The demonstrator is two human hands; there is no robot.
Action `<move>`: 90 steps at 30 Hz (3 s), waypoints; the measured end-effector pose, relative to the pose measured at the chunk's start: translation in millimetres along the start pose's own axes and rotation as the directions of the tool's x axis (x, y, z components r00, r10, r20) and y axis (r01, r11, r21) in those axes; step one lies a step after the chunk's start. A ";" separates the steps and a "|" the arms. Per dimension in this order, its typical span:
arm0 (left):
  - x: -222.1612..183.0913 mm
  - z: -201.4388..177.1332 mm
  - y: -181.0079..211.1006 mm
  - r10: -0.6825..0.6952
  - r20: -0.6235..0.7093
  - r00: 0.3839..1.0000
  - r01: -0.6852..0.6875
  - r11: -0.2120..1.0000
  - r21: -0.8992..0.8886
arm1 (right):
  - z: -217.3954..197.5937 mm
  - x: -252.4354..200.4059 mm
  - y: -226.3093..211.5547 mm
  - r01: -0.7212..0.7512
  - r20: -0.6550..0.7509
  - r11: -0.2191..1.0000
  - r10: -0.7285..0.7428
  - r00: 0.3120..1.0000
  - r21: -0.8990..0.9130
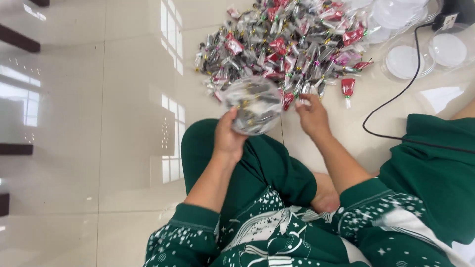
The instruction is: Packing wrapped candies into a container and securing them with ties.
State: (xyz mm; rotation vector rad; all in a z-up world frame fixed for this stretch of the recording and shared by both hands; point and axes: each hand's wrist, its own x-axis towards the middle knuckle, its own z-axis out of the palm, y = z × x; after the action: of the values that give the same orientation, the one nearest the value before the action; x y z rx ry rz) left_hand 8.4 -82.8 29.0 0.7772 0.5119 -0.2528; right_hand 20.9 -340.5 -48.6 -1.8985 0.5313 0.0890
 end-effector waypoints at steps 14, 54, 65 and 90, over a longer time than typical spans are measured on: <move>3.3 32.9 -58.6 -0.240 0.298 0.924 0.161 0.950 0.267 | -46.0 -85.4 -85.4 0.263 -0.070 0.964 -0.261 0.963 0.028; 6.6 29.6 -62.0 -0.062 0.371 0.927 -0.015 0.979 0.202 | -20.6 -97.8 -95.5 0.595 0.210 0.695 -0.563 0.800 -0.405; 24.5 25.8 -56.2 -0.252 0.424 0.870 0.219 0.967 0.127 | -32.2 -108.4 -104.7 0.725 0.394 0.603 -0.610 0.688 -0.333; -17.8 38.6 -41.4 0.242 0.438 0.866 -0.253 0.967 -0.035 | -2.6 -120.6 -116.5 0.554 0.291 0.597 -0.483 0.826 -0.580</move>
State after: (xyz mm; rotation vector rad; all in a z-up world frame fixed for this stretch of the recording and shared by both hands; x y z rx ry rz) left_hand -9.9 -138.7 36.6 0.7713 -0.0228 -0.1871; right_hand -40.9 -270.4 90.7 -2.6490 -0.2031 -0.0224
